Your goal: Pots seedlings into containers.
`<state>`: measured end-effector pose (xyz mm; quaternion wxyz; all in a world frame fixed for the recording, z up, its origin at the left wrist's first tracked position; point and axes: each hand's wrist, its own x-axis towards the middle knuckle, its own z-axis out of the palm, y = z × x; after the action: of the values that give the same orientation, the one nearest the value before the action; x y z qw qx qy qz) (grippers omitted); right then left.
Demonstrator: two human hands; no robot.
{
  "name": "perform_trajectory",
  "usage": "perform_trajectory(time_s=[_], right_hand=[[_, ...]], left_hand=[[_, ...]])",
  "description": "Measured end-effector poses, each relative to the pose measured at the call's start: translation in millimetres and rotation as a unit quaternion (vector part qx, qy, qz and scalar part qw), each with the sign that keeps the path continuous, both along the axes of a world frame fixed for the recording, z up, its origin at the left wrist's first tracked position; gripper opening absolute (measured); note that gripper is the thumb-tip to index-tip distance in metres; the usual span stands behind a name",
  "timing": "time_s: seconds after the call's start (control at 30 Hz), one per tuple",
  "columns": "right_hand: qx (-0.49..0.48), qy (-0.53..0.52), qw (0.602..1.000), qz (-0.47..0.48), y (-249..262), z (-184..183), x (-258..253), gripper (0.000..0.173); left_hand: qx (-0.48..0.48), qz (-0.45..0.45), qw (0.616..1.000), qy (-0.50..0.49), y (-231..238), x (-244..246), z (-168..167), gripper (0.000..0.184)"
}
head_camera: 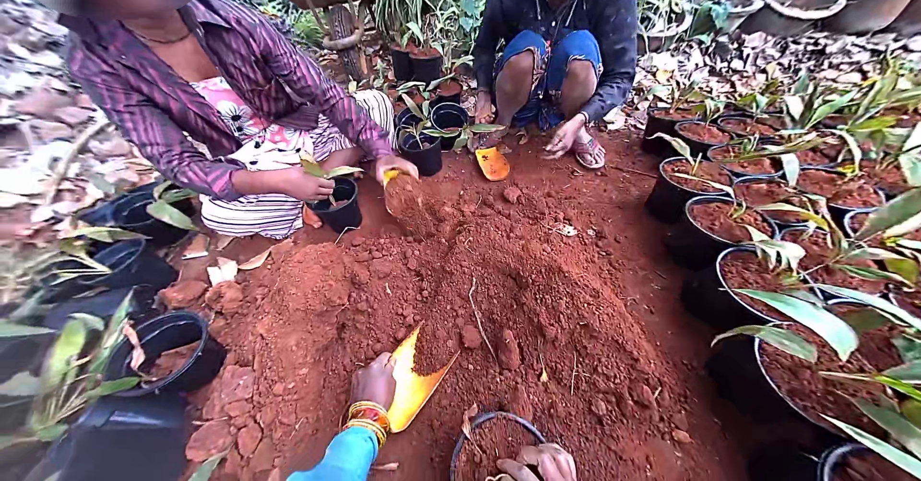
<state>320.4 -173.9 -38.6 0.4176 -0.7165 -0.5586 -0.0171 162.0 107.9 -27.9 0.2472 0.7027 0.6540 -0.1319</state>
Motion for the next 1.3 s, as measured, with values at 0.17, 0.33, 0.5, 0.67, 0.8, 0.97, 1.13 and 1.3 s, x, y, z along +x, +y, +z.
perform_trajectory(time_s=[0.17, 0.33, 0.5, 0.67, 0.8, 0.97, 1.13, 1.3], right_hand=[[-0.006, -0.008, 1.000, 0.004, -0.6, -0.5, 2.8, 0.017], [-0.031, 0.017, 0.999, 0.013, 0.6, 7.3, 0.2, 0.018], [-0.018, 0.024, 1.000, 0.011, 0.7, 3.9, 1.4, 0.016], [0.009, 0.019, 1.000, -0.010, -2.7, 1.0, -3.8, 0.017], [0.078, -0.039, 0.996, -0.035, 1.3, -15.9, -2.0, 0.022], [0.005, 0.077, 0.997, 0.014, 2.5, 1.7, 11.4, 0.059], [-0.154, 0.136, 0.969, 0.136, 17.5, 23.9, 44.1, 0.084], [-0.108, -0.009, 0.984, 0.141, -10.1, 2.4, 39.2, 0.056]], left_hand=[[0.032, 0.108, 0.993, -0.046, -27.5, 6.5, -11.7, 0.038], [0.017, 0.016, 0.999, -0.038, 35.5, 109.6, 19.1, 0.035], [0.068, -0.036, 0.989, -0.129, 47.2, 76.4, 1.1, 0.039], [0.227, -0.228, 0.924, -0.208, -3.5, 16.6, 70.9, 0.026], [0.351, -0.426, 0.813, -0.186, -40.4, 13.5, 117.8, 0.019], [0.268, -0.357, 0.886, -0.125, -30.7, -3.1, 122.2, 0.022], [0.119, -0.393, 0.892, -0.190, -55.9, 16.1, 81.3, 0.042], [0.105, -0.532, 0.771, -0.335, -135.0, 34.4, 34.9, 0.046]])
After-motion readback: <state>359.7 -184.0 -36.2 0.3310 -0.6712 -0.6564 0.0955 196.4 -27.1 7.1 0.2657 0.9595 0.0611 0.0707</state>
